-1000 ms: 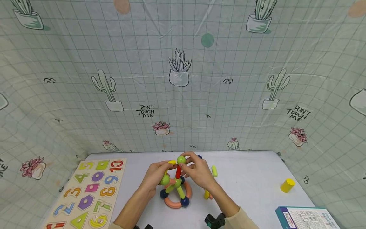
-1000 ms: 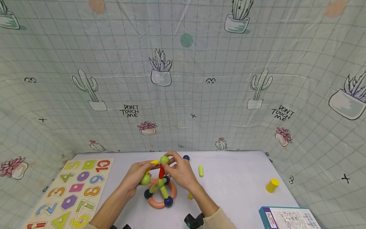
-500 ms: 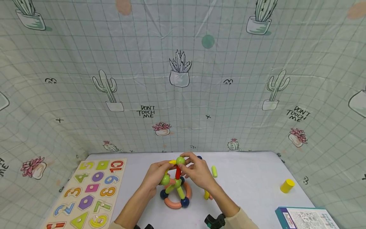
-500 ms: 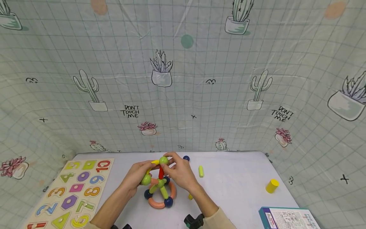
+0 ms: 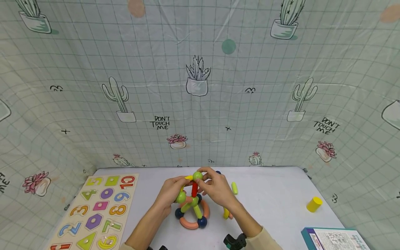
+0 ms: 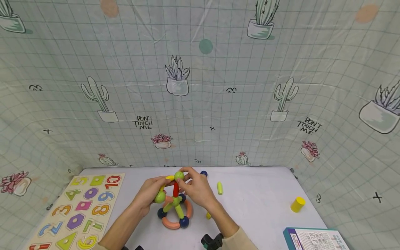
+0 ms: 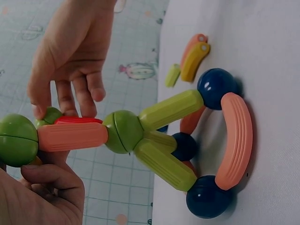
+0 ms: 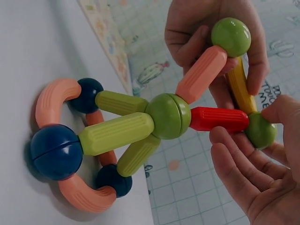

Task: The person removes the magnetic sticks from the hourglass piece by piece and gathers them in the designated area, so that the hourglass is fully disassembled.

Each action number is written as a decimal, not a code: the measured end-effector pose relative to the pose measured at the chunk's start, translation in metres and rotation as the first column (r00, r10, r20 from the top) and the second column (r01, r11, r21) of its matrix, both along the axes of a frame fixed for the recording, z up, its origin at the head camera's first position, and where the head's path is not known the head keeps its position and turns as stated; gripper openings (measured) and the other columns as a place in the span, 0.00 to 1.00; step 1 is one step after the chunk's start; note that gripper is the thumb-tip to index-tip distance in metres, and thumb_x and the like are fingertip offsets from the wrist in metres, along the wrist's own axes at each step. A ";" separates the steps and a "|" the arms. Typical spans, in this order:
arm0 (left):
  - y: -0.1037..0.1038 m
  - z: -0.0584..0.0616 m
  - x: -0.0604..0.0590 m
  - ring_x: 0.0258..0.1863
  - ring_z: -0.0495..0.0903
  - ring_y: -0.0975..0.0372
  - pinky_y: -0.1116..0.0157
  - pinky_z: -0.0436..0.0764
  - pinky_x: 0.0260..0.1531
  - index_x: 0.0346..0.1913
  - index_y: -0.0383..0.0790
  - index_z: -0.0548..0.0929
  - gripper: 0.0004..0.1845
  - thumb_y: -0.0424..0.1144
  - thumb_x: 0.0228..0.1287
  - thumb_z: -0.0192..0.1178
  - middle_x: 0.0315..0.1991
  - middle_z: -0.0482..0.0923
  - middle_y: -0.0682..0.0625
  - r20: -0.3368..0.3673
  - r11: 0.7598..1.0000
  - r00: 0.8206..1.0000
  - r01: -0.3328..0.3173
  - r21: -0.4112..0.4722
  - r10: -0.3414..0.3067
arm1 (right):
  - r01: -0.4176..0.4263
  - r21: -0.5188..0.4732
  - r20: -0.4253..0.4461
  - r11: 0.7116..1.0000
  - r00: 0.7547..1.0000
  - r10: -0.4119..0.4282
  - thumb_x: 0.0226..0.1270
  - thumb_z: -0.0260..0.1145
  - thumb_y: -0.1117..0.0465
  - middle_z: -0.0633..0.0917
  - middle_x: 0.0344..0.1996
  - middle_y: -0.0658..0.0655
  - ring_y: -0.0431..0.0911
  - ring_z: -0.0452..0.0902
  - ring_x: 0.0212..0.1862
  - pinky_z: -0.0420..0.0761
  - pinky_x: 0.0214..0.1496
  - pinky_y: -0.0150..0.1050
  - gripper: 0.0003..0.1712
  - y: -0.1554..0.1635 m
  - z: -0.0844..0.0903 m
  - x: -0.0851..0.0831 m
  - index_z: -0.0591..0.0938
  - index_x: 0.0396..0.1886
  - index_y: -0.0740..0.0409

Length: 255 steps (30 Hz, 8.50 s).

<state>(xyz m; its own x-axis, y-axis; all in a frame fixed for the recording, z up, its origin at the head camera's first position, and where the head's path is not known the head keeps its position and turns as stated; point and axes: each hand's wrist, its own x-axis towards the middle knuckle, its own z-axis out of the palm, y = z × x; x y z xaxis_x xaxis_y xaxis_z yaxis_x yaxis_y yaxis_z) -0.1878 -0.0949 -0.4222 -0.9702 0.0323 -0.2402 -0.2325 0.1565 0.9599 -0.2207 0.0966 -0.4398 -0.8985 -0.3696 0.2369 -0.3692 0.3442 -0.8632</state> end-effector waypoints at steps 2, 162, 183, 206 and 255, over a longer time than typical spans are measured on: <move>0.000 0.000 0.000 0.55 0.74 0.47 0.58 0.74 0.46 0.57 0.39 0.84 0.21 0.49 0.72 0.55 0.54 0.83 0.47 0.001 1.000 1.000 -0.001 0.001 0.001 | 0.000 -0.006 0.004 1.000 1.000 0.000 0.72 0.66 0.54 0.87 0.35 0.52 0.46 0.87 0.28 0.85 0.28 0.38 0.19 0.000 0.000 0.000 0.77 0.60 0.50; -0.013 -0.009 0.000 0.26 0.71 0.65 0.69 0.74 0.24 0.63 0.37 0.79 0.23 0.49 0.76 0.55 0.46 0.77 0.45 -0.047 0.989 0.999 0.003 0.147 0.004 | -0.142 0.066 0.041 0.988 0.989 0.139 0.72 0.66 0.57 0.87 0.36 0.49 0.40 0.84 0.38 0.84 0.39 0.33 0.11 0.006 -0.028 0.001 0.81 0.49 0.53; -0.010 -0.009 -0.002 0.24 0.71 0.64 0.69 0.73 0.23 0.61 0.37 0.80 0.23 0.50 0.74 0.57 0.41 0.77 0.49 -0.025 0.995 1.000 -0.010 0.104 0.013 | -0.044 0.061 0.064 0.997 0.997 0.040 0.74 0.64 0.52 0.85 0.38 0.60 0.60 0.83 0.39 0.83 0.39 0.38 0.12 0.034 -0.026 -0.003 0.81 0.49 0.54; -0.009 -0.009 -0.002 0.20 0.65 0.66 0.70 0.69 0.20 0.59 0.37 0.80 0.22 0.50 0.74 0.57 0.37 0.76 0.51 -0.038 0.996 0.999 0.005 0.090 -0.002 | 0.341 0.372 0.096 0.864 0.911 -0.401 0.69 0.67 0.56 0.85 0.30 0.52 0.44 0.77 0.31 0.76 0.32 0.38 0.14 0.130 -0.058 -0.026 0.86 0.45 0.63; -0.006 0.000 -0.005 0.22 0.78 0.65 0.68 0.73 0.26 0.64 0.38 0.78 0.24 0.50 0.74 0.56 0.42 0.80 0.48 -0.031 0.990 0.990 0.136 0.039 -0.134 | -0.010 0.057 -0.182 0.998 0.983 0.020 0.70 0.69 0.56 0.83 0.37 0.44 0.39 0.78 0.39 0.81 0.38 0.33 0.12 -0.006 0.000 -0.003 0.85 0.51 0.48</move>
